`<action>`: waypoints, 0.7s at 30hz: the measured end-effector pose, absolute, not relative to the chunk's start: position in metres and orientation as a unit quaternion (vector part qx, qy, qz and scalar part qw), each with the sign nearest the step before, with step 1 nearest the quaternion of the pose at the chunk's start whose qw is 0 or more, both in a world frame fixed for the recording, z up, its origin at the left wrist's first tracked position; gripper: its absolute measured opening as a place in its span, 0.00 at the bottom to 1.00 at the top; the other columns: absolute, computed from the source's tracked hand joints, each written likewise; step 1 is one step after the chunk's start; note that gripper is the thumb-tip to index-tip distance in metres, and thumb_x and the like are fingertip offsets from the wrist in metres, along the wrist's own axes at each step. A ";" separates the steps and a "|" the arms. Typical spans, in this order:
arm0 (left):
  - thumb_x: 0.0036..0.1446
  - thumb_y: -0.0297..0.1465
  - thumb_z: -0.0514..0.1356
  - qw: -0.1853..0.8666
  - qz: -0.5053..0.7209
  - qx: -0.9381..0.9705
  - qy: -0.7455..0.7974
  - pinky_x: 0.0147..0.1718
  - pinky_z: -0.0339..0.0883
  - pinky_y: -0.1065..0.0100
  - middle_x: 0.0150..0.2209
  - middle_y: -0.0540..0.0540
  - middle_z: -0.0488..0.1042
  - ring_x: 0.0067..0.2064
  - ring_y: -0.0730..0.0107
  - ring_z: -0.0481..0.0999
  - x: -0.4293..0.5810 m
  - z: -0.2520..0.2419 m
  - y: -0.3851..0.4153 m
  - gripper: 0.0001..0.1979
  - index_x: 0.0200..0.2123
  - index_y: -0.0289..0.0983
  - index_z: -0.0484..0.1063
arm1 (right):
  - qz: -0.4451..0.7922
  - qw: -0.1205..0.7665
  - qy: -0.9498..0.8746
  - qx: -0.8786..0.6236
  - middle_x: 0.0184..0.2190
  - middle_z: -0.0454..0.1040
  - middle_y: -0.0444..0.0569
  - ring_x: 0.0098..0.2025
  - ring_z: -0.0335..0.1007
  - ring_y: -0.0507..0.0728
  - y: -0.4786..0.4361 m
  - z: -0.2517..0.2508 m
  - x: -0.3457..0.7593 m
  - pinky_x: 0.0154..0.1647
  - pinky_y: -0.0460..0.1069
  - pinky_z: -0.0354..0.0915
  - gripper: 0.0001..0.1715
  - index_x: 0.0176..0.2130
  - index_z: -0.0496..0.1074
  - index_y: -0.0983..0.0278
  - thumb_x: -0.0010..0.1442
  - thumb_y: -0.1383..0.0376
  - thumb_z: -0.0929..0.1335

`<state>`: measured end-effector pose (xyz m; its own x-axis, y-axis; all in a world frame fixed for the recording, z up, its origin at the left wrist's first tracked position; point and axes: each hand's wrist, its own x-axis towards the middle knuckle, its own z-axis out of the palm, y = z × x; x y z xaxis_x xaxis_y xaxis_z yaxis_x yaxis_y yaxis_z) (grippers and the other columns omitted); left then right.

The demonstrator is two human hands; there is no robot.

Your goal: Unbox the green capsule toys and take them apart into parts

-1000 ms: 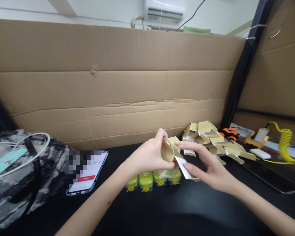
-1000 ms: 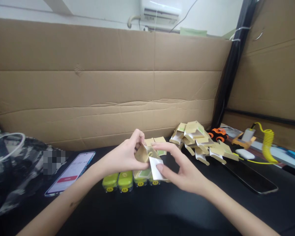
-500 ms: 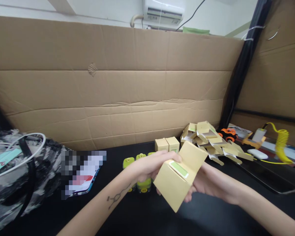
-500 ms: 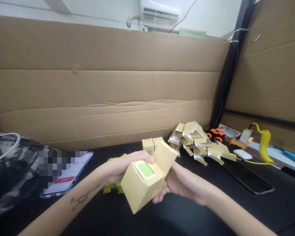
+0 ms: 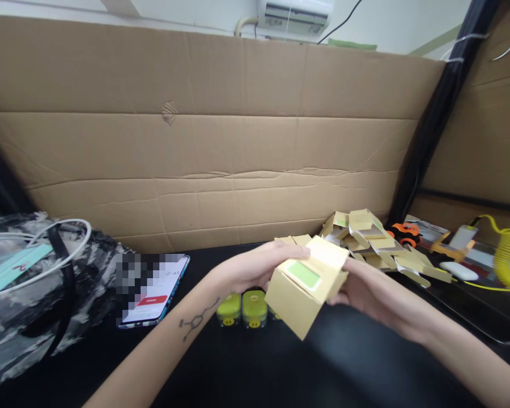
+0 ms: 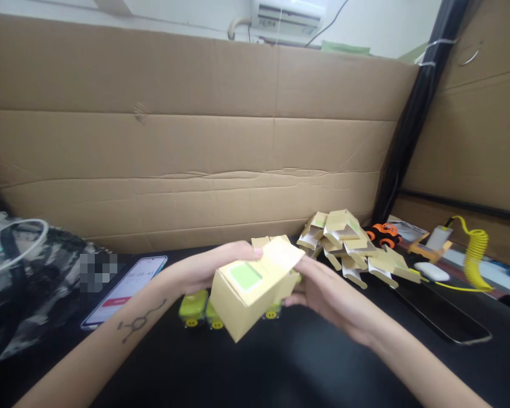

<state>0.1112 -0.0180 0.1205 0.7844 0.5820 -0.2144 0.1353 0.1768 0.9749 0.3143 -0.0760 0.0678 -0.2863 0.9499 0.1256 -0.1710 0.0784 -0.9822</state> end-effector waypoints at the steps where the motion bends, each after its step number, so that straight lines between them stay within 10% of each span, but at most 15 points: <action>1: 0.54 0.41 0.59 0.700 0.183 0.632 0.277 0.28 0.66 0.74 0.35 0.43 0.78 0.31 0.70 0.75 0.108 0.125 -0.018 0.16 0.37 0.33 0.75 | 0.517 0.506 -0.572 -0.385 0.47 0.71 0.52 0.45 0.70 0.58 -0.069 0.067 0.317 0.42 0.53 0.70 0.19 0.49 0.66 0.58 0.60 0.53 0.64; 7: 0.57 0.41 0.56 0.679 0.347 0.580 0.288 0.23 0.67 0.75 0.30 0.47 0.78 0.27 0.72 0.75 0.078 0.154 -0.014 0.15 0.36 0.35 0.74 | 0.197 0.433 -0.738 -0.478 0.40 0.69 0.48 0.39 0.69 0.56 -0.027 0.060 0.324 0.39 0.52 0.69 0.21 0.42 0.64 0.62 0.51 0.58 0.71; 21: 0.58 0.41 0.54 0.703 0.366 0.562 0.237 0.20 0.69 0.69 0.28 0.50 0.75 0.26 0.69 0.74 0.063 0.164 -0.013 0.15 0.40 0.39 0.72 | 0.162 0.327 -0.798 -0.479 0.36 0.70 0.47 0.39 0.71 0.58 -0.001 0.041 0.297 0.38 0.54 0.70 0.16 0.38 0.72 0.63 0.46 0.67 0.72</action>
